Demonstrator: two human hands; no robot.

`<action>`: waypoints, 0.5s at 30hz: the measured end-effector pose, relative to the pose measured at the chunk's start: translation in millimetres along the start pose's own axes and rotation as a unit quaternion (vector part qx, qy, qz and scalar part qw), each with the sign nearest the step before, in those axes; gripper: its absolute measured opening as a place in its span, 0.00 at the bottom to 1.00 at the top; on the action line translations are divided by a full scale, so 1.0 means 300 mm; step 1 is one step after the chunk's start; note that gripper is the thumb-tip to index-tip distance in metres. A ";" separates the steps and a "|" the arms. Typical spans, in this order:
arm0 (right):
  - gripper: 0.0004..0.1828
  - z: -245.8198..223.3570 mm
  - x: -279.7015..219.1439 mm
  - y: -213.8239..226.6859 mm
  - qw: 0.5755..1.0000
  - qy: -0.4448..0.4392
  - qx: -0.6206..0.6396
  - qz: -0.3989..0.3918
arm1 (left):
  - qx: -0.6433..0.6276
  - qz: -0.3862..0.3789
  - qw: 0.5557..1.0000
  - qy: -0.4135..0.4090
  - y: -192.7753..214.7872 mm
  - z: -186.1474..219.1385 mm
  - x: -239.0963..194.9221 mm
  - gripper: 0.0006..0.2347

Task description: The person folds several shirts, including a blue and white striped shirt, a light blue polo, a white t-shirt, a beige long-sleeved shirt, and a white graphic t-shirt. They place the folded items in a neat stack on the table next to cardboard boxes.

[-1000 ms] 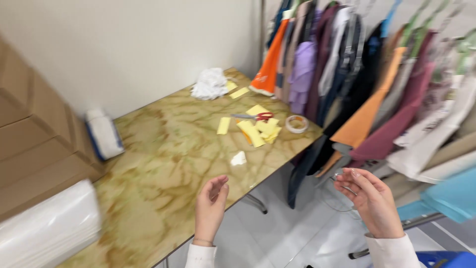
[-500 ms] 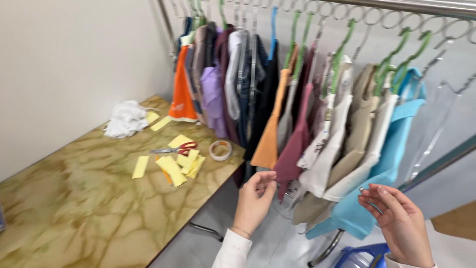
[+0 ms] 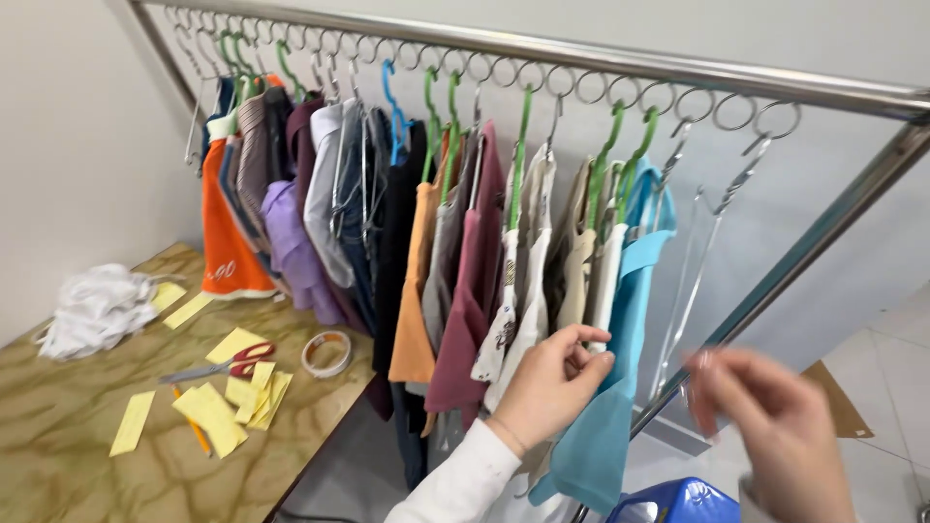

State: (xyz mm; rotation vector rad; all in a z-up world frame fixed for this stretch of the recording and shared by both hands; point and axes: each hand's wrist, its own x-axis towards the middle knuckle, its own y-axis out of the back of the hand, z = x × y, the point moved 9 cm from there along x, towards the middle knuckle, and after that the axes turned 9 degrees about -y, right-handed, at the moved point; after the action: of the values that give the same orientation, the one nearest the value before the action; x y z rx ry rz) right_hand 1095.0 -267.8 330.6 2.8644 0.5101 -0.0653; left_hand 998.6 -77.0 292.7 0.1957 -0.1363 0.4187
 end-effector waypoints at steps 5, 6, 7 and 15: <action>0.20 -0.281 0.380 -0.128 0.976 0.183 -0.106 0.056 | 0.096 -0.050 0.992 -0.061 -0.094 0.008 0.185 0.22; 0.25 -0.289 0.502 -0.159 0.950 0.208 -0.214 0.091 | 0.116 -0.045 0.989 -0.082 -0.101 0.008 0.218 0.25; 0.25 -0.296 0.553 -0.177 0.949 0.210 -0.213 0.098 | 0.117 -0.049 0.988 -0.088 -0.111 0.010 0.242 0.25; 0.19 -0.136 0.949 -0.247 0.936 0.114 -0.316 0.103 | 0.109 -0.069 0.987 -0.095 -0.060 0.085 0.287 0.30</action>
State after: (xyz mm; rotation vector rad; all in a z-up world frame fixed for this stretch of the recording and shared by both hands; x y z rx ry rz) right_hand 1336.6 -95.2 330.2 2.2754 0.2077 0.3993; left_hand 1081.8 -65.1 329.3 0.4583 -0.2622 0.2758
